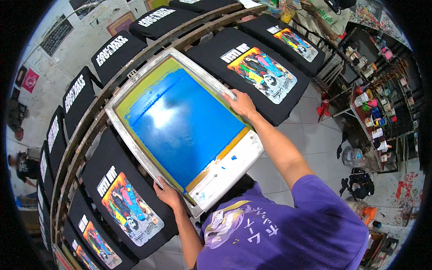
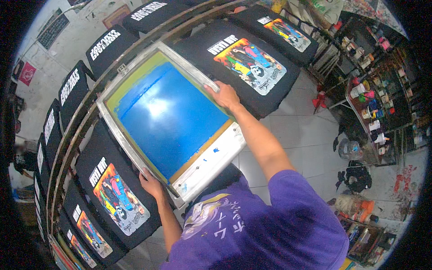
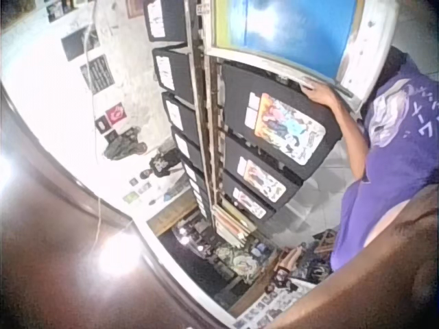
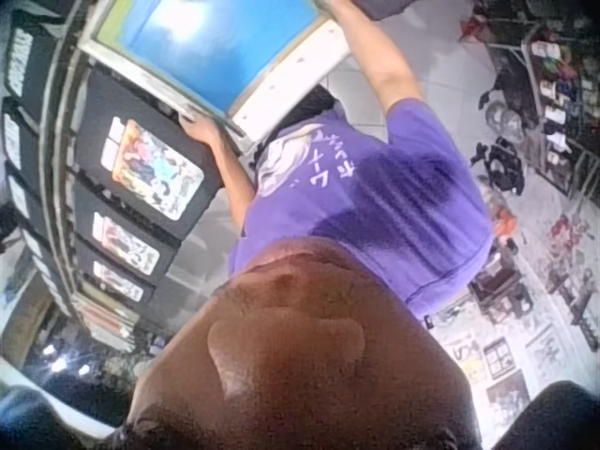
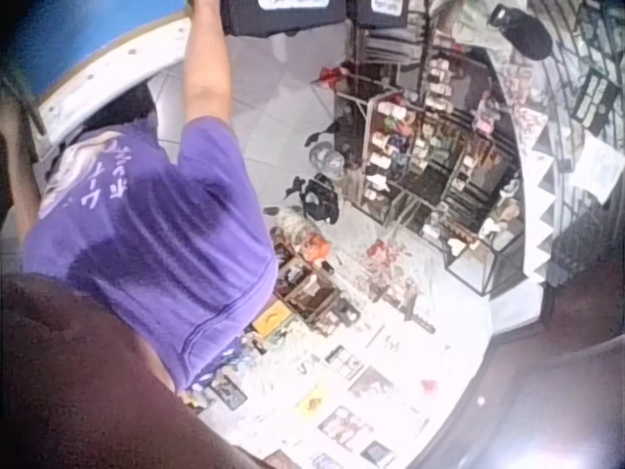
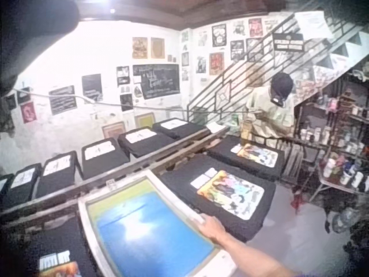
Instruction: The person performs screen printing on a series of black t-shirts using a squeegee and a screen frame. They apply blue ink to the shirts, which are laid out on a multi-station printing table, and then lift the screen to reveal the printed design.
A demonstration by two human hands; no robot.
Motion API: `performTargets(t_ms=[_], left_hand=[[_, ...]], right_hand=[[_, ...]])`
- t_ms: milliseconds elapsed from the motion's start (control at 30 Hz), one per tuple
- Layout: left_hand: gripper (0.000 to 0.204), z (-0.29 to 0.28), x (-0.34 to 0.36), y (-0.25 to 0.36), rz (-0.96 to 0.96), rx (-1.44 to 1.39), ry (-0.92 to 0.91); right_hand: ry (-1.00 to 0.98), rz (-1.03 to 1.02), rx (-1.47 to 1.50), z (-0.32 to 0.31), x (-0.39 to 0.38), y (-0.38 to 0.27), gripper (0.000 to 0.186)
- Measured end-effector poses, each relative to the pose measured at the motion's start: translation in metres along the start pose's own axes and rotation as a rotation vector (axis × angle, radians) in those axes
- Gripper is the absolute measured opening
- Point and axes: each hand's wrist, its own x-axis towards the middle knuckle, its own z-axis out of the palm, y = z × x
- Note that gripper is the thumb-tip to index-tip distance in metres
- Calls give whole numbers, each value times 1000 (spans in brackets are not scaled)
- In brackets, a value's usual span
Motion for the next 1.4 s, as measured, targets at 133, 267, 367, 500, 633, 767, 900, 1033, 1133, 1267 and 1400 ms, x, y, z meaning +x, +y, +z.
performTargets(t_ms=[133,267,367,500,633,767,900,1033,1133,1267,1400], left_hand=[[51,1,-4,7,5,13,23],[55,1,1,-5,-29,28,39],[59,-1,6,-15,-48,65,36],[67,3,9,-5,-87,125,61],[74,2,10,-5,-140,151,79],[81,3,10,0,-162,292,110],[83,5,11,6,-184,386,142],[86,11,5,14,-149,454,199],[87,8,9,9,-134,488,246],[87,7,12,2,-203,471,222],[87,4,14,2,-202,536,198]], right_hand=[[2,0,-14,2,1,4,81],[-47,2,15,-4,0,-4,78],[-57,9,6,-10,-4,-8,75],[-28,-61,49,-4,4,6,74],[-96,-48,73,-5,7,3,77],[-173,3,17,-6,12,0,84],[-158,-24,36,0,16,8,87],[-226,-4,91,-2,18,12,80],[-170,-65,137,2,16,14,78],[-200,-66,175,1,15,16,76],[-167,-105,203,0,15,18,76]])
